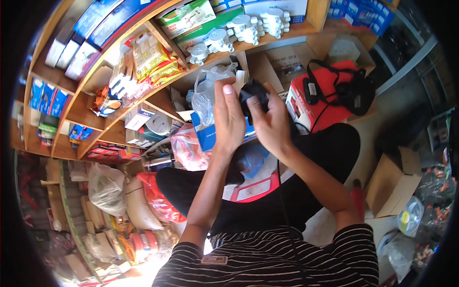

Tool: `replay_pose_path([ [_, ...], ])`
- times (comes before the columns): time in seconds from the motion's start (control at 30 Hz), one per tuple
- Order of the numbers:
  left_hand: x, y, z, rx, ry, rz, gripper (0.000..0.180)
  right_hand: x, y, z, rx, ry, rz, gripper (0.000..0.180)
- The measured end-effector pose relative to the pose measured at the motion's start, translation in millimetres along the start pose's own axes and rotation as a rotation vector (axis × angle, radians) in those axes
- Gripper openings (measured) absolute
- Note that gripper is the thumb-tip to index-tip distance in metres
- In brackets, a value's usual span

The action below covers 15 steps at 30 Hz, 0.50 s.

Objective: Assembling plastic plumbing or electrical components by fitting parts together and placing them into plastic bags.

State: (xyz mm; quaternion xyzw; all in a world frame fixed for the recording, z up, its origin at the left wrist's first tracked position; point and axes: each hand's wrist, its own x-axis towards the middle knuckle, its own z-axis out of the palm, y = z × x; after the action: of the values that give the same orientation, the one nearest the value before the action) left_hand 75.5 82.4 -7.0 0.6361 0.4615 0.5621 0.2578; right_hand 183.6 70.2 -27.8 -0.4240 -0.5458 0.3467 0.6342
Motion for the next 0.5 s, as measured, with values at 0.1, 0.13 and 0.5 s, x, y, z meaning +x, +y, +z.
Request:
replay_pose_path([
  [0.1,1,-1,15,0.014,0.014,-0.01,0.038,4,6,-1,-0.002,0.061,-0.036,0.023],
  [0.13,3,0,19,0.025,0.021,-0.061,0.038,5,7,-5,-0.022,0.064,-0.038,0.022],
  [0.5,4,11,34,-0.071,-0.2,-0.073,0.046,22,2,-28,-0.27,0.135,-0.016,0.039],
])
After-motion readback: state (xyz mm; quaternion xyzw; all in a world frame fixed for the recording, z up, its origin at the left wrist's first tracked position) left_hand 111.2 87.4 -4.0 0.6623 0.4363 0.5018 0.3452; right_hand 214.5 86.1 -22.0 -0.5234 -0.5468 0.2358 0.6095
